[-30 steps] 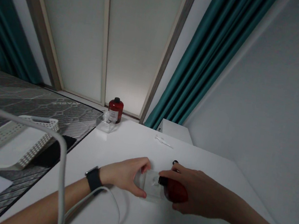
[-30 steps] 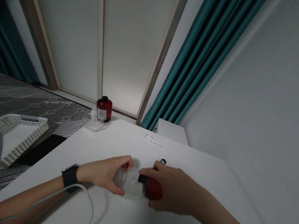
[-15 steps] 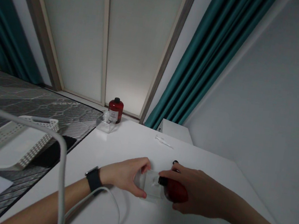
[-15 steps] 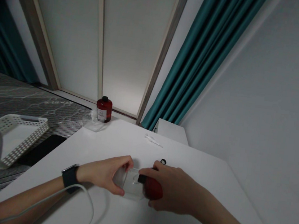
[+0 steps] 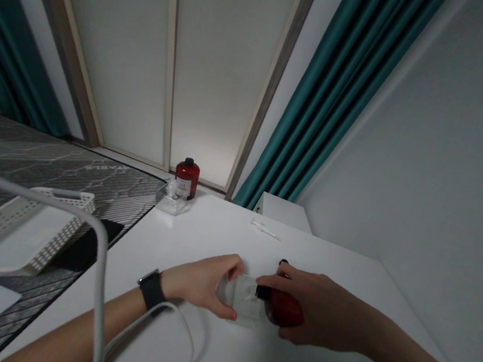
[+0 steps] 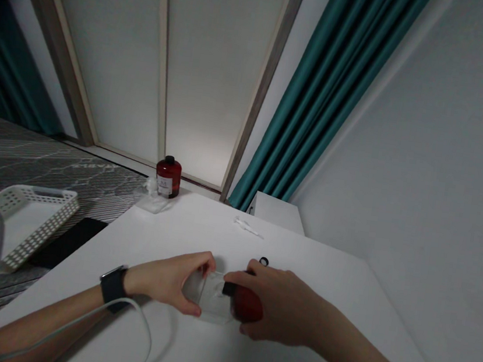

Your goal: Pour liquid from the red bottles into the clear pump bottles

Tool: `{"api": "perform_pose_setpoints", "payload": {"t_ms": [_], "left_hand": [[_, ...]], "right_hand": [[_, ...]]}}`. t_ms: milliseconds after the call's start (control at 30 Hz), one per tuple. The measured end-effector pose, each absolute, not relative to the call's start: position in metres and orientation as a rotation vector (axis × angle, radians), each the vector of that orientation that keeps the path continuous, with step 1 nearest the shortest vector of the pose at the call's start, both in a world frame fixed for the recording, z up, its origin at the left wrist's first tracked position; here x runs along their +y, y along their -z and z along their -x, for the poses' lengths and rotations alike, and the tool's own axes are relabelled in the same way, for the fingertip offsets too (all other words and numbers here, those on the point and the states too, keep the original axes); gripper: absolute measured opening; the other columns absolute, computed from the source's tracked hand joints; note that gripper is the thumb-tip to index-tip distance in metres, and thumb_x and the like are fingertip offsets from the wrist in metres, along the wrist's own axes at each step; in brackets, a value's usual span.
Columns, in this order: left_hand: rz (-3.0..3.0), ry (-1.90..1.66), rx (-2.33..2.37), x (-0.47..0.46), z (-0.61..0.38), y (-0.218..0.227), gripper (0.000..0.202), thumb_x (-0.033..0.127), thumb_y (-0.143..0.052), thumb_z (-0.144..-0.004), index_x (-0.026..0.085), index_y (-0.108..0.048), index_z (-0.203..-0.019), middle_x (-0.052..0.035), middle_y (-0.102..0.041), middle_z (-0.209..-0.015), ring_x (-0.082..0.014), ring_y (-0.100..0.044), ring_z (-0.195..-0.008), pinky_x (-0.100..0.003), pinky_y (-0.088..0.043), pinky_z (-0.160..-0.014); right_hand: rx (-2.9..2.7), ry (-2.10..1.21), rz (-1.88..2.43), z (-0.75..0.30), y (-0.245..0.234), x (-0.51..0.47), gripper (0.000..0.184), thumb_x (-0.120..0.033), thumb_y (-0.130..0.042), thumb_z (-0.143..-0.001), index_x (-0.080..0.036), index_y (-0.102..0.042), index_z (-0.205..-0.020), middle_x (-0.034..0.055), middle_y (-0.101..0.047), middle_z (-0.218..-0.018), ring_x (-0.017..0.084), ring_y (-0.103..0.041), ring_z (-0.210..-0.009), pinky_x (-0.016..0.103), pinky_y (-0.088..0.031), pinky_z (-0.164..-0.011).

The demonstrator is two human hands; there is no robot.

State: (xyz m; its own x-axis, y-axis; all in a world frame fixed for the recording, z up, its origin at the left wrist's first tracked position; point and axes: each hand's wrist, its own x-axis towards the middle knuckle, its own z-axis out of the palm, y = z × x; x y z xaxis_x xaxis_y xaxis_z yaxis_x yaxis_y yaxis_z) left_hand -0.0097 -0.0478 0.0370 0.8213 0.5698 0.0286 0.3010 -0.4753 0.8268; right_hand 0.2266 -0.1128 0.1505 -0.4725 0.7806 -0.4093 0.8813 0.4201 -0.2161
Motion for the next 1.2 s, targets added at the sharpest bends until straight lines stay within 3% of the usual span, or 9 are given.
{"api": "perform_pose_setpoints", "payload": {"t_ms": [1200], "left_hand": [[-2.095, -0.389, 0.637, -0.0468, 0.0102, -0.0354, 0.055, 0.039, -0.085, -0.062, 0.019, -0.052, -0.101, -0.0012, -0.058, -0.096, -0.0199, -0.054, -0.084, -0.028, -0.041, -0.071]], "right_hand": [[2.396, 0.626, -1.461, -0.2244, -0.1525, -0.1116, 0.07, -0.026, -0.076, -0.069, -0.037, -0.052, -0.135, 0.0035, -0.058, -0.112, 0.025, -0.064, -0.09, 0.033, -0.043, -0.072]]}}
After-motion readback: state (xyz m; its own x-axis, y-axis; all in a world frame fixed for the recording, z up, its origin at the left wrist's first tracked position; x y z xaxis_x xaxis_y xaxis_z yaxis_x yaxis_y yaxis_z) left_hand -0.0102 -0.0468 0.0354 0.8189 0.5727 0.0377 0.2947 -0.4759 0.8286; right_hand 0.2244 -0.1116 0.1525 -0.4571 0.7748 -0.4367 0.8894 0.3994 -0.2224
